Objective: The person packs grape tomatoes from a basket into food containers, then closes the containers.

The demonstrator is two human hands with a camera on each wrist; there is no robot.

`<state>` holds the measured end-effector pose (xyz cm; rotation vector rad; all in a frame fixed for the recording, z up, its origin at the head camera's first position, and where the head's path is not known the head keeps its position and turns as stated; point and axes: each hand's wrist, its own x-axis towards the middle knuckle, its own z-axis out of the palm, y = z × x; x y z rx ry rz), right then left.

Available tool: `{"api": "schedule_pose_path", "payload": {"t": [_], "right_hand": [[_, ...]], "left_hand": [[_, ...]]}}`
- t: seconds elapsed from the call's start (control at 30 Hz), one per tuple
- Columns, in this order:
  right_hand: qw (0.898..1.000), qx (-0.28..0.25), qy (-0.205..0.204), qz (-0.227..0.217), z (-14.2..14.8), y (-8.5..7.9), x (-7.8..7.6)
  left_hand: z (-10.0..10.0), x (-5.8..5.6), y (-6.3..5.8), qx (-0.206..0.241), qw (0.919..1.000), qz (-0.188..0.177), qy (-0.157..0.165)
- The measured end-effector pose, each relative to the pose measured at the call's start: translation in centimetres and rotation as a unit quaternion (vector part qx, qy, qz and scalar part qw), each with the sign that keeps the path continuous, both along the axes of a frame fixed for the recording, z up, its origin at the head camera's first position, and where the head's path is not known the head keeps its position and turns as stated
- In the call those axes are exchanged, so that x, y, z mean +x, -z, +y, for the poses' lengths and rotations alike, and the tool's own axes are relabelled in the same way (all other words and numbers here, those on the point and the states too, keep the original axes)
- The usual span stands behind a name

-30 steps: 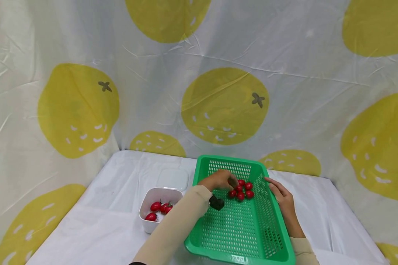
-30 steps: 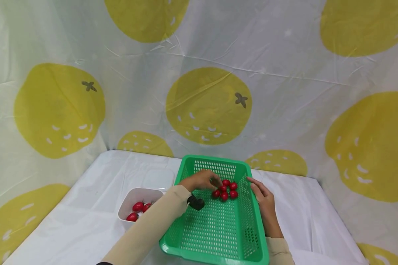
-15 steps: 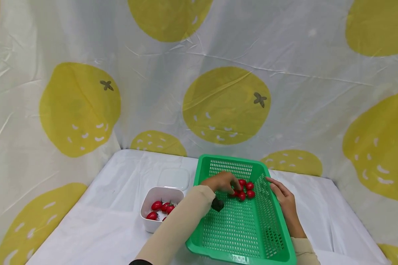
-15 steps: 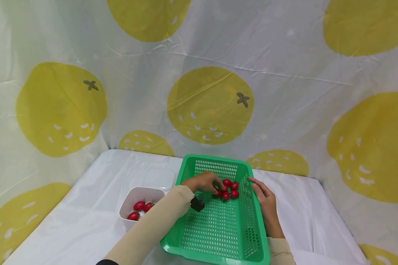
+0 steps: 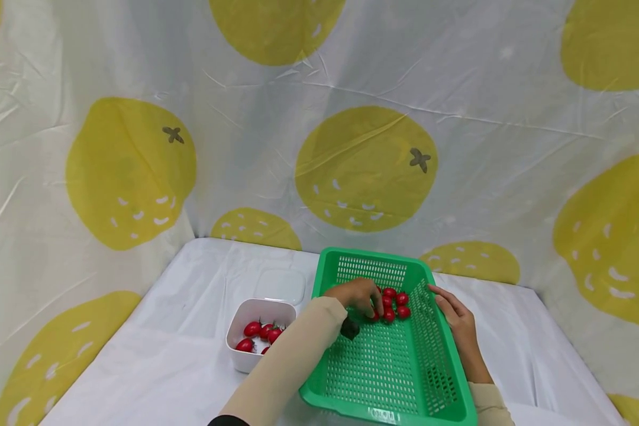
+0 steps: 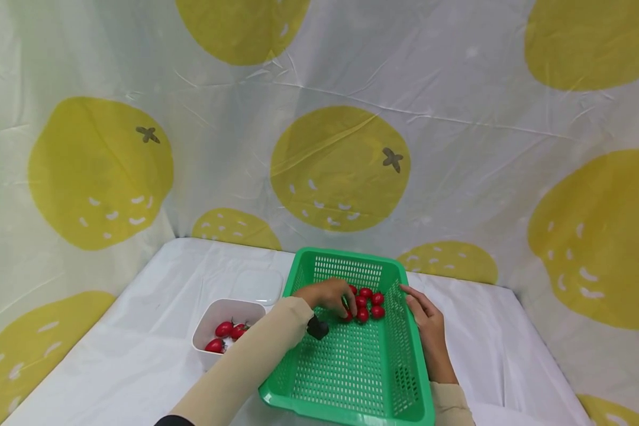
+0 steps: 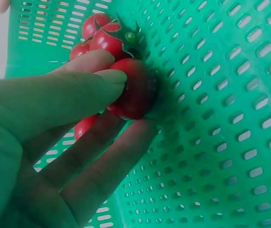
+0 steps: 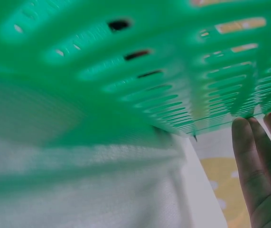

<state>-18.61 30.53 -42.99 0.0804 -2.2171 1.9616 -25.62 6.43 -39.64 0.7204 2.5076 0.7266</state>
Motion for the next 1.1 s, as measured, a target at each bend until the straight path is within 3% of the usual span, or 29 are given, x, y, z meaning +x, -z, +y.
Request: {"api": "schedule_pose_path", "payload": {"t": [0.27, 0.7, 0.9, 1.1], "right_hand": [[1.0, -0.001, 0.001, 0.004, -0.4, -0.5, 0.4], [1.0, 0.007, 0.003, 0.006, -0.4, -0.6, 0.5], [1.0, -0.001, 0.006, 0.0, -0.3, -0.3, 0.2], [1.0, 0.001, 0.007, 0.002, -0.1, 0.3, -0.3]], "left_hand": [[-0.2, 0.4, 0.0, -0.004, 0.9998, -0.019, -0.002], [-0.1, 0.3, -0.3, -0.03, 0.9994, 0.003, 0.017], [-0.1, -0.2, -0.4, -0.008, 0.9977, 0.017, 0.064], [-0.4, -0.6, -0.7, 0.017, 0.9909, 0.043, 0.126]]}}
